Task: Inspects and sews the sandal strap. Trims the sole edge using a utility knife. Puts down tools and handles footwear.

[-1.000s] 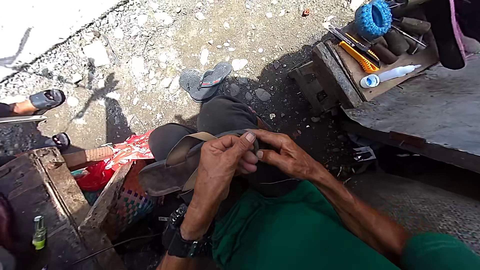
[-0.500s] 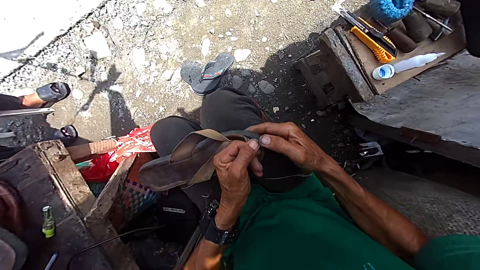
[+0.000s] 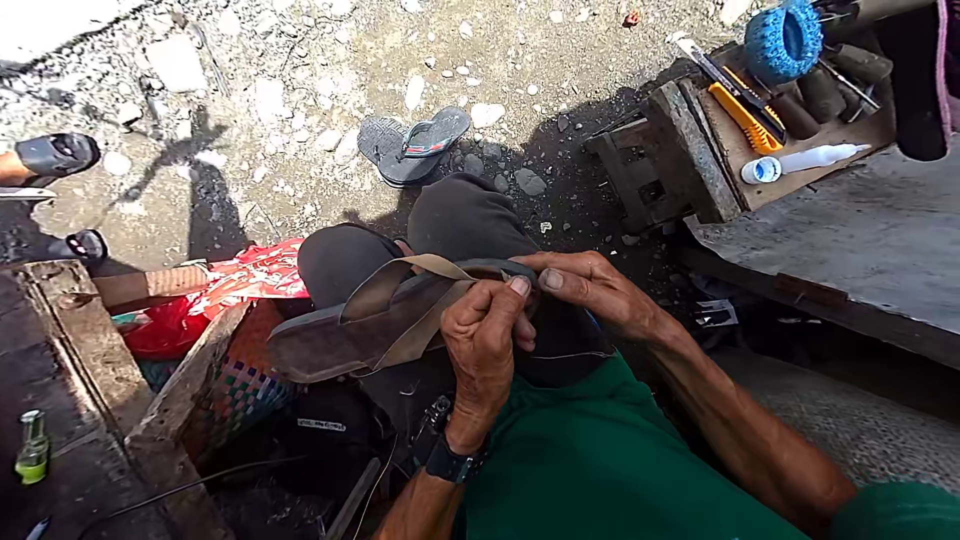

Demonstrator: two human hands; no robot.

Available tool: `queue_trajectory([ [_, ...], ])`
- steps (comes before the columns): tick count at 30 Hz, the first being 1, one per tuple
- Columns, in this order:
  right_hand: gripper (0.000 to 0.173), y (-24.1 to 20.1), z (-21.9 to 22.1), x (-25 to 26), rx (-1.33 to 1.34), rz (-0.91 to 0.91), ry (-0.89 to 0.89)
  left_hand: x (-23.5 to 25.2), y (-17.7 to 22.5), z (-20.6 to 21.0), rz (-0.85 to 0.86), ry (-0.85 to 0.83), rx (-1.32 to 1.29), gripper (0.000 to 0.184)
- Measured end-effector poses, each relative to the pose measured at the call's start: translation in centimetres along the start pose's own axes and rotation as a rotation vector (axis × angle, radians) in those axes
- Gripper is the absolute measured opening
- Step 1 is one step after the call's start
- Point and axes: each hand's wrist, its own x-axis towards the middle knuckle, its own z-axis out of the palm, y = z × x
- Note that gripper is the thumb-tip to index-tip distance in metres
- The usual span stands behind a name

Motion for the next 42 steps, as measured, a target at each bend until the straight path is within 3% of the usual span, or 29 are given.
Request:
queue_trajectory([
  [4, 0.032, -1.7, 0.3, 1.1, -0.103, 0.176, 0.013, -0.5, -0.7, -0.1, 0.077, -0.007, 0.022, 0.026],
  [9, 0.023, -2.7, 0.3, 2.1, -0.225, 0.262, -0.001, -0.9, -1.1, 0.3, 0.090, 0.005, 0.055, 0.026],
  [15, 0.023, -1.9, 2.3, 2.1, -0.366, 0.191, 0.166, -0.8, -1.3, 0.5, 0.089, 0.052, 0.127, 0.026],
  [23, 0.023, -0.8, 2.9, 2.5, -0.394, 0.118, 0.235, -0.9, -1.5, 0.5, 0.153, 0.084, 0.200, 0.026],
  [27, 0.024, -0.9, 2.3, 2.6, -0.364, 0.136, 0.161, -0.9, -0.8, 0.1, 0.093, 0.046, 0.179, 0.024],
  [30, 0.028, -1.9, 0.8, 2.6, -0.207, 0.136, 0.014, -0.2, 2.1, -1.3, -0.041, -0.107, 0.150, 0.018],
  [31, 0.029, -2.1, 0.7, 2.3, -0.168, 0.113, -0.015, -0.6, 3.7, -2.2, -0.029, -0.159, 0.198, 0.015],
  [33, 0.030, -2.6, 0.4, 2.6, -0.215, 0.028, -0.049, -0.8, 7.3, -4.2, 0.224, -0.197, 0.467, 0.018],
  [35, 0.031, -3.4, 0.8, 3.0, -0.371, -0.100, -0.061, -0.5, 9.9, -6.3, 0.440, -0.187, 0.907, 0.046],
  [37, 0.031, -4.9, 1.4, 3.8, -0.536, -0.289, -0.089, 1.1, 10.0, -7.5, 0.479, -0.279, 1.185, 0.069],
  [38, 0.031, -5.9, 1.9, 4.2, -0.606, -0.375, -0.098, 2.0, 9.8, -7.9, 0.482, -0.327, 1.230, 0.069],
  [40, 0.030, -7.5, 2.7, 4.7, -0.696, -0.483, -0.047, 3.1, 10.3, -8.3, 0.511, -0.356, 1.201, 0.042],
  [42, 0.030, -8.0, 3.5, 4.7, -0.666, -0.521, 0.132, 2.9, 11.8, -7.9, 0.566, -0.339, 1.102, 0.025],
])
